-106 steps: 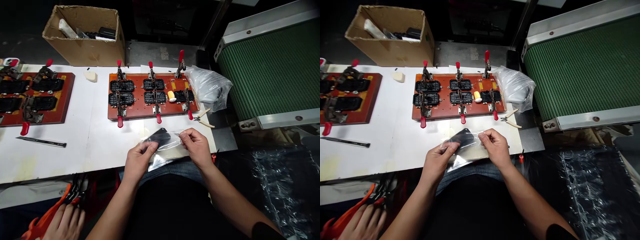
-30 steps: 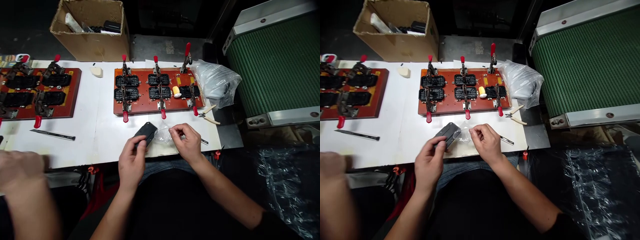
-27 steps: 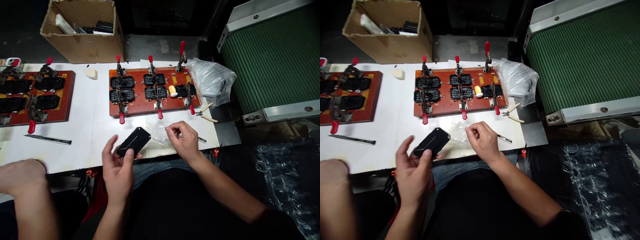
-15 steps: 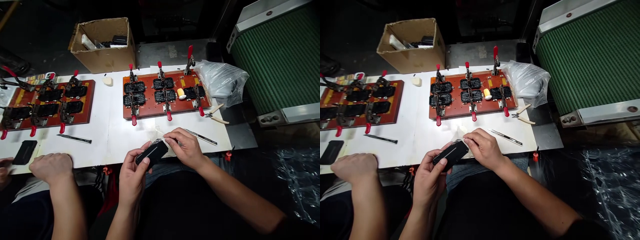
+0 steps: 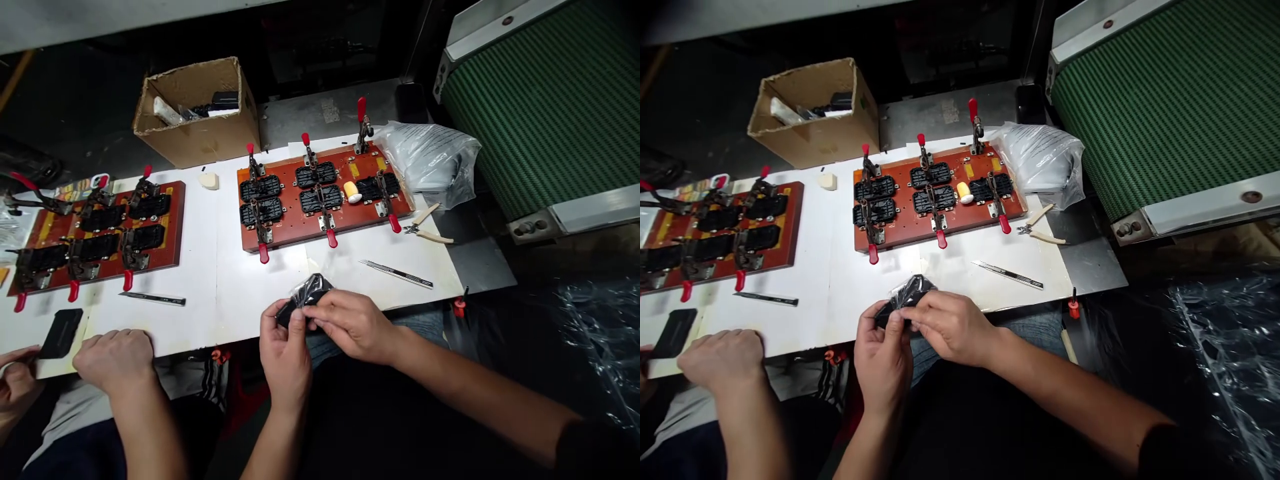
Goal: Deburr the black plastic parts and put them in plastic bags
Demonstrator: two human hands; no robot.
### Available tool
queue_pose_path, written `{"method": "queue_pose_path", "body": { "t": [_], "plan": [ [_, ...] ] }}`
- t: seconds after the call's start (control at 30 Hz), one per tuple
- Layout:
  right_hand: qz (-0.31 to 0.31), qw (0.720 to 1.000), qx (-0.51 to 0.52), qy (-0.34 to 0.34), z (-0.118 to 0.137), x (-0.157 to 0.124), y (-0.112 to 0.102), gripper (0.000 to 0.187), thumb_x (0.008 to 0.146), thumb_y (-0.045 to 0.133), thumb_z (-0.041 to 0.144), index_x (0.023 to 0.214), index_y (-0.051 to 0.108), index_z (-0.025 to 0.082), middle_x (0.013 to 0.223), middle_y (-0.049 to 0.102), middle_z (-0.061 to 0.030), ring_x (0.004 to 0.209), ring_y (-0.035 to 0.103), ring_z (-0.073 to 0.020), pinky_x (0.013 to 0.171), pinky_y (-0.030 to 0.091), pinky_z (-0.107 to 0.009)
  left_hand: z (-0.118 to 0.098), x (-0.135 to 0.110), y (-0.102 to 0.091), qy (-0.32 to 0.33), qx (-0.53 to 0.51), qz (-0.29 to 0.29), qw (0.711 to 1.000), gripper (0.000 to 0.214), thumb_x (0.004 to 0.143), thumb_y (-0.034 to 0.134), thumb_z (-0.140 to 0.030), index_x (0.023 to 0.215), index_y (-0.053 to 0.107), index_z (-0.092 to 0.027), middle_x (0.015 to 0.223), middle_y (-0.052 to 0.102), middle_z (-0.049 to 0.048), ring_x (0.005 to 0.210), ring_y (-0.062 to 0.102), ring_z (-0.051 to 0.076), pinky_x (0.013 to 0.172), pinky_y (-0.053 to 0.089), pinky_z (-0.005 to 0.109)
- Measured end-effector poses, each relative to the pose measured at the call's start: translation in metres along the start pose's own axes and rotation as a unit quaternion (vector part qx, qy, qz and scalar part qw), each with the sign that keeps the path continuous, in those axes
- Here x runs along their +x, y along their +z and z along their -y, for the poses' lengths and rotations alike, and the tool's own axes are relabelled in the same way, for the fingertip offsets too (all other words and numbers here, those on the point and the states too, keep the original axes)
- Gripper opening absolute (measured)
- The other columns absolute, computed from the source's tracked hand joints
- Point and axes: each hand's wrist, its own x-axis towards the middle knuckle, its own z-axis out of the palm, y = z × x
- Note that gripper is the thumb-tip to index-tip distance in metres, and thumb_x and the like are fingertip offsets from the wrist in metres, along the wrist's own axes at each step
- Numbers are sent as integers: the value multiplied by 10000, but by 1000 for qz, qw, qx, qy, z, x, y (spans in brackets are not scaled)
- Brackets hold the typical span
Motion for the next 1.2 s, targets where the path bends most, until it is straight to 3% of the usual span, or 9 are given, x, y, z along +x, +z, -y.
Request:
{"method": "queue_pose_path", "body": {
  "t": [0.17,0.3,0.37,0.47,0.57,0.8,0.97,1.07,1.2],
  "plan": [
    [-44,998,-33,20,11,11,-5,404,999,512,122,1346,691,225,993,682,-77,881,653,-184,815,602,-328,-5,-3,-3,51,173,102,978,382,979,722,-375,1354,708,-303,1499,643,62,1396,601,254,1177,508,378],
    [18,998,-25,-46,12,10,-7,366,1005,520,135,1328,673,217,1033,722,-81,928,653,-204,867,599,-355,-9,1,-4,86,184,143,969,355,989,702,-365,1341,725,-333,1561,593,42,1473,531,273,1275,404,442],
    [-9,1000,-16,1,11,7,-11,314,1038,545,187,1333,647,215,1053,734,-78,932,670,-196,884,599,-350,-9,1,-4,87,188,131,969,379,975,721,-362,1352,719,-333,1542,610,44,1478,523,278,1267,409,448],
    [-113,982,15,154,12,4,-20,208,1014,646,243,1222,657,233,955,728,-26,836,675,-156,794,593,-286,-18,-1,-1,71,185,119,973,449,958,731,-410,1393,695,-306,1550,592,79,1449,537,313,1151,519,438],
    [-137,959,86,233,18,10,-29,192,962,723,267,1142,662,248,937,721,9,833,680,-134,765,578,-246,-37,1,8,59,183,139,971,495,962,697,-488,1406,688,-268,1539,587,118,1357,596,322,1015,586,403],
    [-145,942,142,266,23,36,-44,150,960,706,300,1086,655,236,932,690,4,837,672,-131,754,563,-245,-59,20,26,27,181,121,976,361,961,720,-433,1258,758,-231,1127,750,80,735,634,125,746,561,290],
    [-151,912,286,253,15,35,-41,220,985,690,292,1172,590,235,897,647,23,787,671,-113,680,562,-219,-56,20,31,49,137,77,986,193,909,785,-270,1092,744,-225,1045,709,24,716,606,82,677,526,214],
    [-184,900,305,253,13,31,-36,260,970,729,321,1173,583,250,923,638,28,776,677,-107,622,541,-198,-53,19,33,53,55,85,993,294,841,817,-173,1059,632,-245,1064,671,2,740,649,96,640,554,206],
    [-158,906,230,318,11,29,-34,187,1003,675,339,1147,602,243,969,658,27,651,639,-72,582,509,-201,-43,16,31,-95,-22,121,988,498,786,840,-124,1197,593,-260,929,669,-27,726,686,95,700,597,197]
  ]
}}
